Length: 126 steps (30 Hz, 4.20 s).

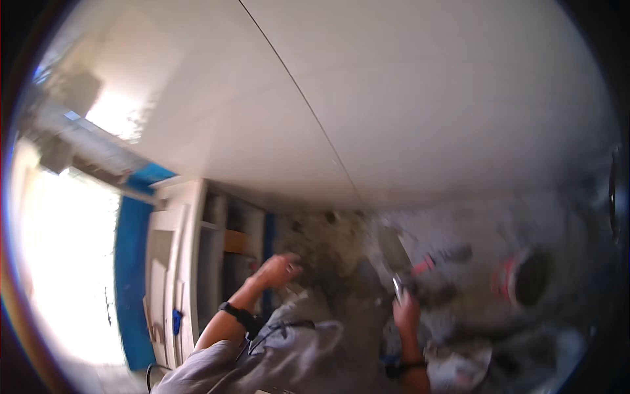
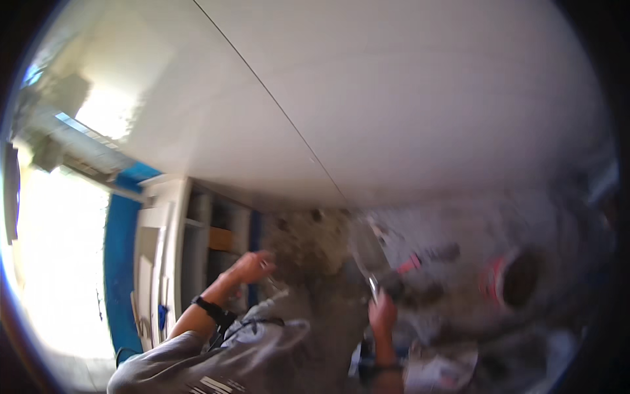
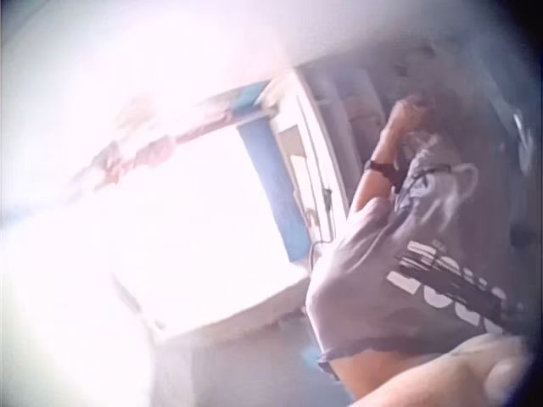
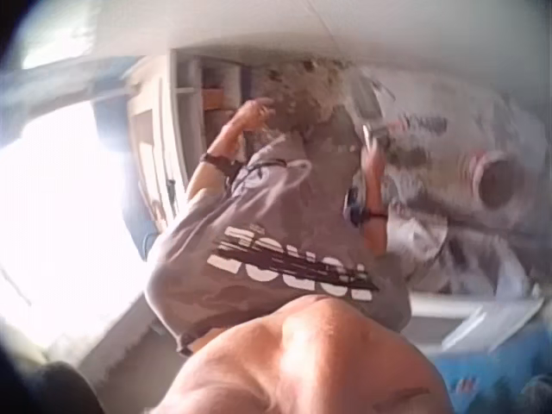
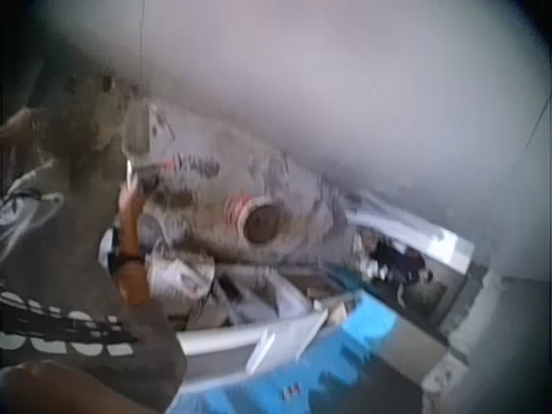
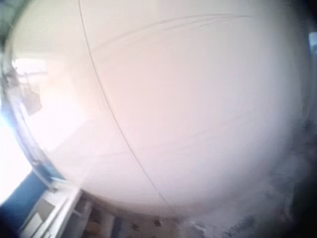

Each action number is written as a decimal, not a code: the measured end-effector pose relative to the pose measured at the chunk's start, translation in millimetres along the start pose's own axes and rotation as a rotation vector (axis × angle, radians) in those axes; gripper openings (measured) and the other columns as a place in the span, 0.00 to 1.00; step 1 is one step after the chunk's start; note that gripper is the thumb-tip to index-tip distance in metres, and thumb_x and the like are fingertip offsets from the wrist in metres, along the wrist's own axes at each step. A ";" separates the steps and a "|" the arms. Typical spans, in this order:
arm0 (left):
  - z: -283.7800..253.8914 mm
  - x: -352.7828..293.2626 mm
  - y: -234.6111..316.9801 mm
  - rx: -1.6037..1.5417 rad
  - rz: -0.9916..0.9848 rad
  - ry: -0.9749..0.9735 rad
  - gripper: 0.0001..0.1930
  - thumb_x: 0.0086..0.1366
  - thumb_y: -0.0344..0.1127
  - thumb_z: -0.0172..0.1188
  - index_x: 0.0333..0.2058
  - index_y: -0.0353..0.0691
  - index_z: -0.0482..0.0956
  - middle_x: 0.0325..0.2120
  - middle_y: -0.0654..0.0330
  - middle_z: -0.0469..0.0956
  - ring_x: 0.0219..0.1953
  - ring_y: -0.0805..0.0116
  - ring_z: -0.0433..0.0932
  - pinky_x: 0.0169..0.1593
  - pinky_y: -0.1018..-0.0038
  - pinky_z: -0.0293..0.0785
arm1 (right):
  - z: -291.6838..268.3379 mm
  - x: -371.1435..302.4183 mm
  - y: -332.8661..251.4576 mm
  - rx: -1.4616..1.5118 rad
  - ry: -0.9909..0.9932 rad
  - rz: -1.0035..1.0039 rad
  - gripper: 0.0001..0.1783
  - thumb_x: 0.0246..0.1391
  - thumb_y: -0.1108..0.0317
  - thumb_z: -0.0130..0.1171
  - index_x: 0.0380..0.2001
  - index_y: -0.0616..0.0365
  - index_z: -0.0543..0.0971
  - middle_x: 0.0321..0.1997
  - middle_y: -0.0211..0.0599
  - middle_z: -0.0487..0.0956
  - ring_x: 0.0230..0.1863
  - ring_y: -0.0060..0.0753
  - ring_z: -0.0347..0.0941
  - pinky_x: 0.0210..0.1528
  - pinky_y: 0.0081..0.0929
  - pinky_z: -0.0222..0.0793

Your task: Applying mortar and installing ceramic tiles on a wall near a plumbing fixture.

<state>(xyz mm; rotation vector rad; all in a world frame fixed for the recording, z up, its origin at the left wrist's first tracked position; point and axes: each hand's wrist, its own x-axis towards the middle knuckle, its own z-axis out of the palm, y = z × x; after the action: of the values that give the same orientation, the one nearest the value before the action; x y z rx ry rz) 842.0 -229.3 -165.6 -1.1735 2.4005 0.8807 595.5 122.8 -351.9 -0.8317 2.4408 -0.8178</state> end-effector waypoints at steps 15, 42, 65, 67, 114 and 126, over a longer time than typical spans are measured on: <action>-118.2 -56.4 -109.2 -0.259 0.757 0.322 0.20 0.58 0.34 0.68 0.50 0.37 0.80 0.45 0.51 0.80 0.48 0.49 0.80 0.47 0.60 0.82 | -3.7 10.7 -398.0 -0.257 -0.342 -0.389 0.16 0.51 0.67 0.66 0.42 0.63 0.80 0.36 0.57 0.82 0.41 0.66 0.79 0.45 0.55 0.74; -332.1 -147.6 -535.5 -0.489 -0.312 1.347 0.13 0.66 0.40 0.66 0.42 0.36 0.85 0.34 0.52 0.84 0.35 0.56 0.85 0.41 0.61 0.80 | 215.2 93.4 -946.6 0.731 -0.505 -1.306 0.17 0.60 0.70 0.66 0.49 0.64 0.74 0.50 0.52 0.78 0.34 0.32 0.80 0.30 0.27 0.84; -462.2 118.4 -967.8 -0.704 -0.239 1.433 0.34 0.62 0.44 0.66 0.62 0.30 0.71 0.57 0.38 0.76 0.56 0.41 0.77 0.60 0.56 0.73 | 505.9 174.6 -1160.1 0.254 -0.234 -1.403 0.31 0.66 0.64 0.61 0.65 0.73 0.65 0.59 0.52 0.77 0.51 0.44 0.81 0.61 0.41 0.74; -473.1 107.3 -962.1 -0.946 -0.193 1.235 0.35 0.64 0.45 0.65 0.64 0.31 0.68 0.55 0.37 0.76 0.59 0.40 0.75 0.62 0.56 0.71 | 500.9 162.7 -1184.2 0.031 -0.214 -1.417 0.28 0.65 0.62 0.63 0.60 0.72 0.72 0.53 0.50 0.81 0.53 0.42 0.79 0.62 0.42 0.72; -440.5 116.0 -979.7 -0.795 -0.172 1.358 0.45 0.47 0.51 0.79 0.61 0.32 0.73 0.56 0.40 0.77 0.59 0.42 0.75 0.63 0.56 0.71 | 592.5 68.9 -1324.1 0.085 -0.724 -1.287 0.14 0.58 0.70 0.71 0.41 0.69 0.81 0.30 0.44 0.84 0.23 0.27 0.81 0.24 0.22 0.79; -441.8 114.0 -978.5 -0.803 -0.173 1.363 0.45 0.46 0.49 0.80 0.61 0.32 0.73 0.55 0.40 0.78 0.59 0.42 0.76 0.63 0.57 0.72 | 601.0 77.2 -1325.1 0.080 -0.706 -1.277 0.11 0.59 0.71 0.69 0.39 0.69 0.82 0.31 0.43 0.84 0.23 0.26 0.80 0.26 0.22 0.78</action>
<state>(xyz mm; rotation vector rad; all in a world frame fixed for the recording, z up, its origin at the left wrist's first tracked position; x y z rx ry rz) 1540.1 -1046.3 -269.2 -2.9999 2.7231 1.2721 1406.5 -1017.8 53.5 -2.2059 1.0707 -0.7531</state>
